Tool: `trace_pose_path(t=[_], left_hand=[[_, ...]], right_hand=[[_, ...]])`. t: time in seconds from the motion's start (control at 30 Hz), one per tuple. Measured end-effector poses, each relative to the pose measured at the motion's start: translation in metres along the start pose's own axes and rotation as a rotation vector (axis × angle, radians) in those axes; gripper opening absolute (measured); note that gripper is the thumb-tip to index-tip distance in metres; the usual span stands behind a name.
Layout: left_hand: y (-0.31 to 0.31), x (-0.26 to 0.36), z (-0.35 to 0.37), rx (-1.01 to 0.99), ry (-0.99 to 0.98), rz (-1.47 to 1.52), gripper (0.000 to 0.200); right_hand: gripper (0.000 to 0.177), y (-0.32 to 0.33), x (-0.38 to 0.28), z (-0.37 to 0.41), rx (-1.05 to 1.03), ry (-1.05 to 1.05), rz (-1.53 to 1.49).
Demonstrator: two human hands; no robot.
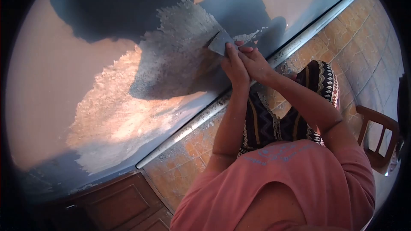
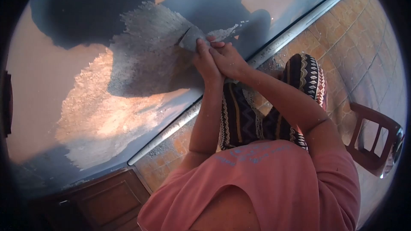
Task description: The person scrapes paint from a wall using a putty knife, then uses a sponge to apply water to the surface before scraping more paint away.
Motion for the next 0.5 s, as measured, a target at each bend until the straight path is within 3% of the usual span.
trace_pose_path(t=[0.17, 0.27, 0.37, 0.43, 0.5], left_hand=[[-0.017, 0.043, -0.007, -0.020, -0.025, 0.029, 0.044], [-0.017, 0.032, -0.007, -0.024, 0.005, 0.014, 0.045], [-0.015, 0.038, -0.009, -0.024, -0.013, 0.021, 0.045], [-0.030, 0.075, -0.013, -0.048, -0.068, 0.028, 0.044], [-0.028, 0.065, -0.016, -0.068, -0.059, -0.034, 0.044]], right_hand=[[0.043, -0.002, -0.060, 0.002, -0.101, -0.152, 0.035], [0.041, 0.001, -0.038, 0.006, -0.029, 0.038, 0.040], [0.041, -0.003, -0.076, 0.007, -0.048, 0.042, 0.197], [0.041, -0.005, -0.085, 0.000, -0.092, -0.024, 0.061], [0.041, -0.001, -0.087, -0.002, -0.091, -0.013, 0.068]])
Point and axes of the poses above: each hand's wrist, its own z-axis away from the middle knuckle, its own y-axis out of the back of the hand, x = y × z, the point moved 9 cm from there along -z, towards the middle knuckle, and after that the axes turned 15 degrees about -x, right-handed, at the moved point
